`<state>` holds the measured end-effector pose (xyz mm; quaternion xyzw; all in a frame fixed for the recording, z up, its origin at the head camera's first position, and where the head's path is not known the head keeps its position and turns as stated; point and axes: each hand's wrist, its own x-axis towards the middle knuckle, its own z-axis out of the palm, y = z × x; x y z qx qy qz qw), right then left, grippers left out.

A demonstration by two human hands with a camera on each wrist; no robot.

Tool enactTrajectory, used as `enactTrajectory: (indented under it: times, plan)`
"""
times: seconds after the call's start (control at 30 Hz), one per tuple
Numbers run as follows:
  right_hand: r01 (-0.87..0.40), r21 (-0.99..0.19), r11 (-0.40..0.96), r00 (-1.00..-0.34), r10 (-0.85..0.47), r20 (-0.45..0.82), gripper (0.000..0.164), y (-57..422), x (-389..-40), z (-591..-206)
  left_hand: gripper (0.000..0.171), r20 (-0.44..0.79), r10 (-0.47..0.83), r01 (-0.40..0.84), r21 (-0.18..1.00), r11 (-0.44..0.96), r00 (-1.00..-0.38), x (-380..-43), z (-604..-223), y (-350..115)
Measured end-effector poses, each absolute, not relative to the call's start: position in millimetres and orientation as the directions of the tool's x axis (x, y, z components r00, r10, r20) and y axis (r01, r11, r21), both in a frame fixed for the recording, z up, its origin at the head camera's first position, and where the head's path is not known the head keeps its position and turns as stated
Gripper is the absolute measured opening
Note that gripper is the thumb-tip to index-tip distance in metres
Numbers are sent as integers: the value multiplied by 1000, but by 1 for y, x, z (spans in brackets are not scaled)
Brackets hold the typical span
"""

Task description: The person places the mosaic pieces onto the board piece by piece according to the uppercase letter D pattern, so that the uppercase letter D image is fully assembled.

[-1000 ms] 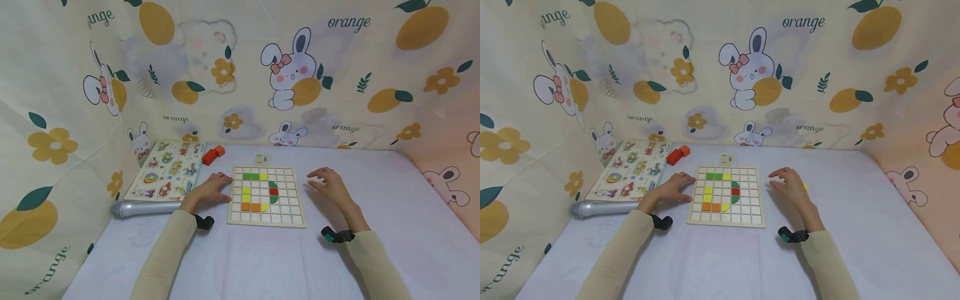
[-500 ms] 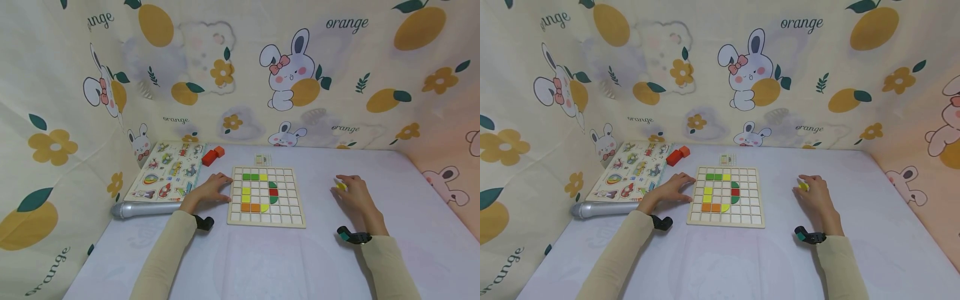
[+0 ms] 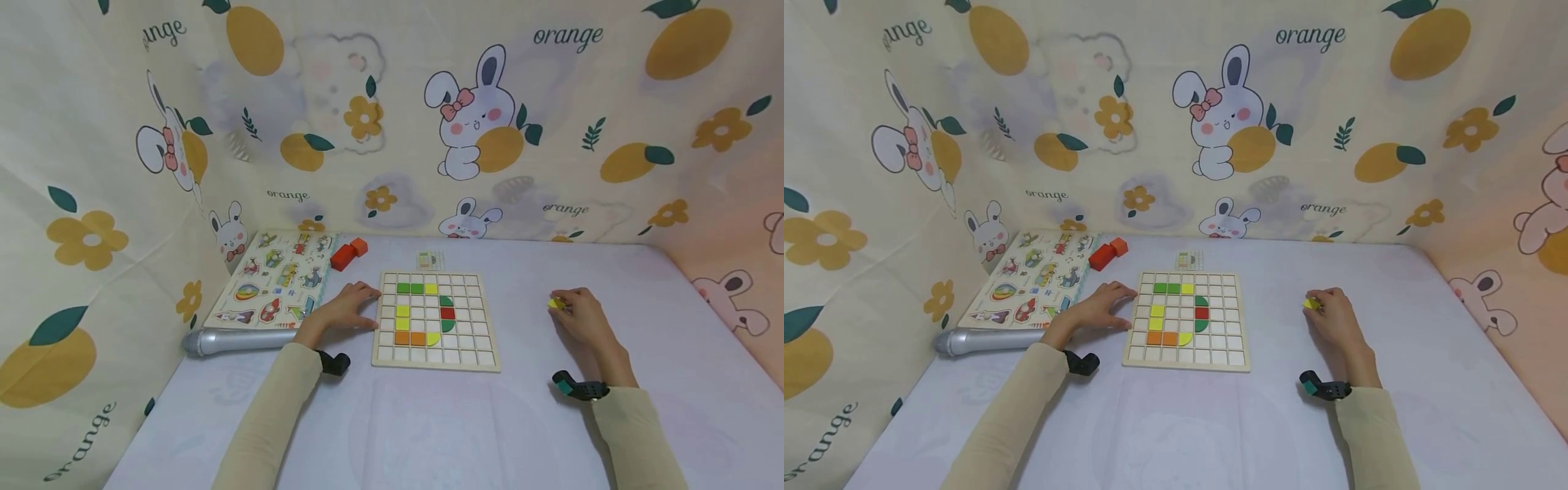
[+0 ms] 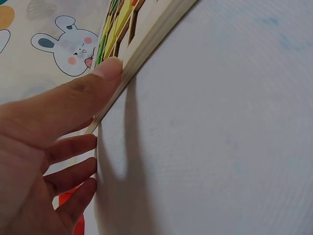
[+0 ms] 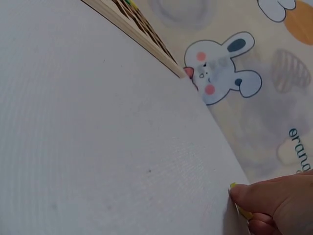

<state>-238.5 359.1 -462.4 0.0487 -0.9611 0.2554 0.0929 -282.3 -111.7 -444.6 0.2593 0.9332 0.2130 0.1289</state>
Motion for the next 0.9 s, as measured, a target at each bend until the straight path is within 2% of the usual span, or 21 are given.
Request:
enactTrajectory:
  times: [0.27, 0.5, 0.73, 0.9]
  plan:
    - [-146, -485, 862, -974, -39, 223, 29, 361, -240, -465, 68, -146, 528, 416, 458, 786, -837, -284, -447, -111]
    - [-165, -503, 848, -973, -55, 225, 30, 351, -241, -459, 67, -133, 534, 427, 456, 781, -835, -285, -446, -111]
    - [-171, -556, 813, -978, -74, 192, 31, 318, -253, -451, 67, -129, 537, 430, 458, 778, -834, -285, -448, -112]
    - [-238, -575, 783, -968, -146, 202, 30, 281, -263, -448, 67, -133, 530, 420, 463, 781, -838, -284, -447, -112]
